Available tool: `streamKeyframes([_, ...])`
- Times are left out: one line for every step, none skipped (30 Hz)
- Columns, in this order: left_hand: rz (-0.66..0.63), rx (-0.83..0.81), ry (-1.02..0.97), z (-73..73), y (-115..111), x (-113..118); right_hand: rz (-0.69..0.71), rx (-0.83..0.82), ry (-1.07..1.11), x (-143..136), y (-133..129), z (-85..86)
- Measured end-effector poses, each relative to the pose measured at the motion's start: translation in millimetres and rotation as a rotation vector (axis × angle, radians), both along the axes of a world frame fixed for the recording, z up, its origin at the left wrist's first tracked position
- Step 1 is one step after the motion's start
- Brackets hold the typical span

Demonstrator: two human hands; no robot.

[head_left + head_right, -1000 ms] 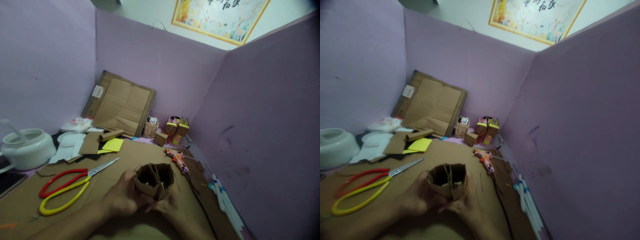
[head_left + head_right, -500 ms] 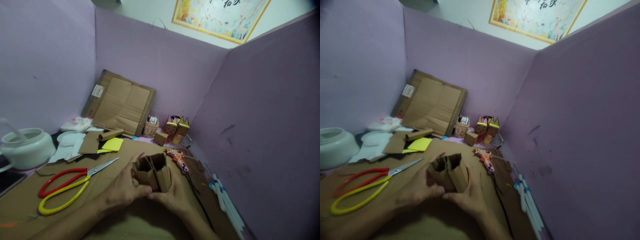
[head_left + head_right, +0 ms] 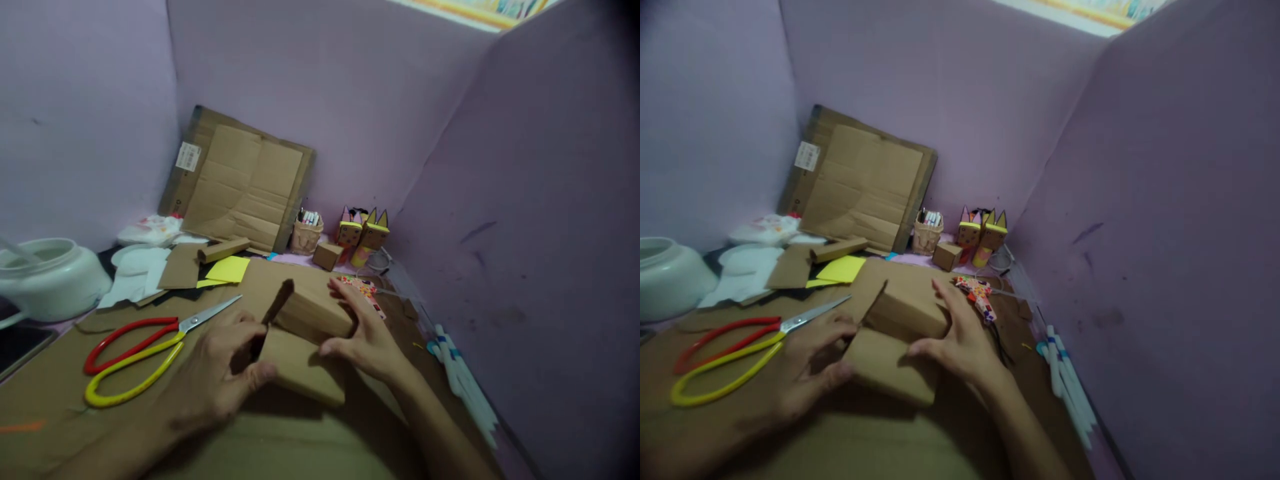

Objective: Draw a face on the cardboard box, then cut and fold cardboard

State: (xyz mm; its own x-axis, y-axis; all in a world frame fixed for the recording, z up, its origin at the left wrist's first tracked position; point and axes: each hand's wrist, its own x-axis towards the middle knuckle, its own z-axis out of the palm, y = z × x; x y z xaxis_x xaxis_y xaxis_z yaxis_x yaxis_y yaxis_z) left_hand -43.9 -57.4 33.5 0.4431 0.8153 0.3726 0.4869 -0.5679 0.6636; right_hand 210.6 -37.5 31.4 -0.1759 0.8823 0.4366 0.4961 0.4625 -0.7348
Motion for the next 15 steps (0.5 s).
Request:
streamKeyframes([0.007, -0.035, 0.011, -2.3, -3, -1, -0.042, 0.058, 0.026, -1, -1, -0.2])
streamKeyframes([0.009, -0.073, 0.022, -5.0, -6, -3, -0.086, 0.120, 0.051, -2, -4, -0.1])
streamKeyframes([0.008, -0.106, 0.031, -8.0, -10, -5, -0.130, 0.173, 0.073, -2, -8, 0.2])
streamKeyframes([0.001, -0.121, 0.038, -11.2, -13, -7, -0.164, 0.208, 0.098, -2, -15, 0.6])
streamKeyframes([-0.022, -0.120, 0.048, -14.7, -17, -9, -0.184, 0.218, 0.129, -2, -22, 1.0])
streamKeyframes([-0.055, -0.104, 0.062, -18.3, -20, -11, -0.182, 0.203, 0.160, -1, -31, 1.1])
streamKeyframes([-0.083, -0.073, 0.076, -22.0, -23, -14, -0.157, 0.161, 0.178, 0, -42, 0.8])
streamKeyframes([-0.104, -0.031, 0.092, -25.9, -26, -17, -0.111, 0.097, 0.177, 1, -52, 0.0])
streamKeyframes([-0.122, 0.017, 0.109, -29.8, -29, -20, -0.055, 0.025, 0.156, 1, -63, -1.5])
streamKeyframes([-0.136, 0.067, 0.130, -33.5, -32, -23, -0.001, -0.045, 0.110, 1, -73, -3.6])
streamKeyframes([-0.149, 0.117, 0.157, -36.9, -35, -26, 0.044, -0.099, 0.053, 1, -81, -6.3])
streamKeyframes([-0.159, 0.169, 0.184, -39.7, -37, -28, 0.089, -0.140, -0.013, 0, -88, -9.6])
streamKeyframes([-0.174, 0.215, 0.216, -41.7, -40, -29, 0.138, -0.161, -0.075, -2, -93, -13.3])
streamKeyframes([-0.187, 0.253, 0.247, -42.6, -42, -29, 0.190, -0.164, -0.120, -3, -96, -17.3])
streamKeyframes([-0.187, 0.284, 0.268, -42.3, -43, -28, 0.235, -0.156, -0.143, -5, -98, -21.5])
